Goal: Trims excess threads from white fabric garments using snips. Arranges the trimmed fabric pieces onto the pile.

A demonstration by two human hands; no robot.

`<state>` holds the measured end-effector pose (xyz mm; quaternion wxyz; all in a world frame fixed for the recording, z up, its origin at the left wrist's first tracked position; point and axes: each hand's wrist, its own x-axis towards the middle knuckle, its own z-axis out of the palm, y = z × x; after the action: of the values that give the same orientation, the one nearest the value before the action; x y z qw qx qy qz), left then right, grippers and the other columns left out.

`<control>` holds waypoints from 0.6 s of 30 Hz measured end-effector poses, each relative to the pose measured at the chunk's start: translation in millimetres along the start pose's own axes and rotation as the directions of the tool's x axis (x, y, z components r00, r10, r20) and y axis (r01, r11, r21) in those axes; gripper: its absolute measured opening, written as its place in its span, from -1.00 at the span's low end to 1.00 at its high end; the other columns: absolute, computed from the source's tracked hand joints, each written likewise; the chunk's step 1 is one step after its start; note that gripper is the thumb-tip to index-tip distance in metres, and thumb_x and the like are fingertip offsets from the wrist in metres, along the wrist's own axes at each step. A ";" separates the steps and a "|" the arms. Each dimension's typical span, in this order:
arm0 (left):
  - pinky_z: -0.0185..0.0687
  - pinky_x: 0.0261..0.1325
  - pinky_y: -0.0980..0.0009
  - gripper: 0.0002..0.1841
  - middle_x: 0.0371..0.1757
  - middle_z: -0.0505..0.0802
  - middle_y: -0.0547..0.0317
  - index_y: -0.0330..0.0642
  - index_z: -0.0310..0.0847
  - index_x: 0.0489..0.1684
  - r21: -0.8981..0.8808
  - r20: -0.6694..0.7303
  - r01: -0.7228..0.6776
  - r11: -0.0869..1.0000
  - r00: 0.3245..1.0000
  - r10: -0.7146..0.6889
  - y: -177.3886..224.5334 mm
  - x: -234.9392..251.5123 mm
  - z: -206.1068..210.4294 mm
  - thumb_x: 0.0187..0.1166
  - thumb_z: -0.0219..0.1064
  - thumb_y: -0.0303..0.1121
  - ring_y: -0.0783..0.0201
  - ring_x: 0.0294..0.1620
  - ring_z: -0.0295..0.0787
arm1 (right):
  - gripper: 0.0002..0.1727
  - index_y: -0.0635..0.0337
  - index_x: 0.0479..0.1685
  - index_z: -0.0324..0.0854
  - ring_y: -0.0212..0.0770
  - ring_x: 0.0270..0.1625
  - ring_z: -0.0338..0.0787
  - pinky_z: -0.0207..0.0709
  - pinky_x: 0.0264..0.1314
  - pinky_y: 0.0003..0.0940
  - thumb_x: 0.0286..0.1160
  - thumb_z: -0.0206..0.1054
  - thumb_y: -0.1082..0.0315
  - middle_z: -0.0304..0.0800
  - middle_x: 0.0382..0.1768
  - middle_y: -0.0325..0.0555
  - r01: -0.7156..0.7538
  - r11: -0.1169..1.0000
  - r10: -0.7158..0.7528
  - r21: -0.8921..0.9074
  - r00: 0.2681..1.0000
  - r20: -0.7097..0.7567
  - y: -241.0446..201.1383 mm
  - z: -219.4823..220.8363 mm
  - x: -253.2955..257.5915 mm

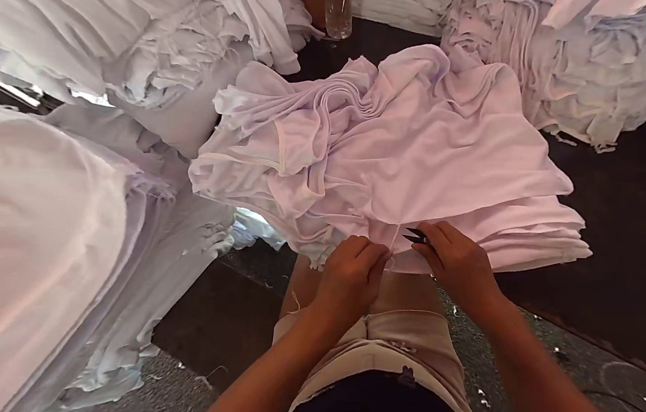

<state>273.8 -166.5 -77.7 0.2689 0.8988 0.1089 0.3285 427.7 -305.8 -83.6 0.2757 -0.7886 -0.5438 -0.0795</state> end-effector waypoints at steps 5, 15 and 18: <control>0.69 -0.03 0.40 -0.84 -0.33 0.85 0.02 -0.27 0.85 -0.30 -0.129 0.092 -0.062 0.990 0.993 0.074 4.6 0.3 1.6 0.56 0.31 -0.48 0.18 -0.22 0.80 | -0.68 0.36 -0.03 0.80 0.10 -0.32 0.88 0.73 -0.30 -0.09 0.68 0.24 0.27 0.83 -0.33 0.15 0.011 1.000 -0.011 -0.010 0.999 -0.046 -5.6 12.1 9.6; 0.65 0.40 0.16 -0.65 0.21 0.84 -0.08 -0.31 0.85 -0.02 -0.110 0.166 -0.157 0.981 0.971 0.174 -24.5 80.4 -17.3 0.69 0.26 -0.19 0.09 0.32 0.75 | -0.67 0.28 0.13 0.80 0.21 0.10 0.84 0.64 0.16 0.22 0.46 0.50 0.30 0.87 -0.02 0.17 -0.162 0.977 0.149 -0.141 0.984 -0.098 33.1 -12.0 39.4; 0.35 0.51 -0.36 -0.48 0.43 0.69 -0.38 -0.41 0.69 0.29 0.057 0.300 -0.108 0.993 0.950 0.086 -75.0 97.0 7.6 0.77 0.14 -0.08 -0.41 0.50 0.54 | -0.53 0.09 0.30 0.77 0.16 0.47 0.66 0.41 0.50 0.27 0.40 0.57 0.15 0.76 0.37 0.05 -0.204 0.974 0.198 -0.096 0.977 -0.074 55.2 -38.5 34.9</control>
<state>351.0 -71.1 -72.5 0.2328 0.9514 0.0348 0.1984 498.0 -311.6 -55.9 0.2585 -0.8498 -0.4472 -0.1046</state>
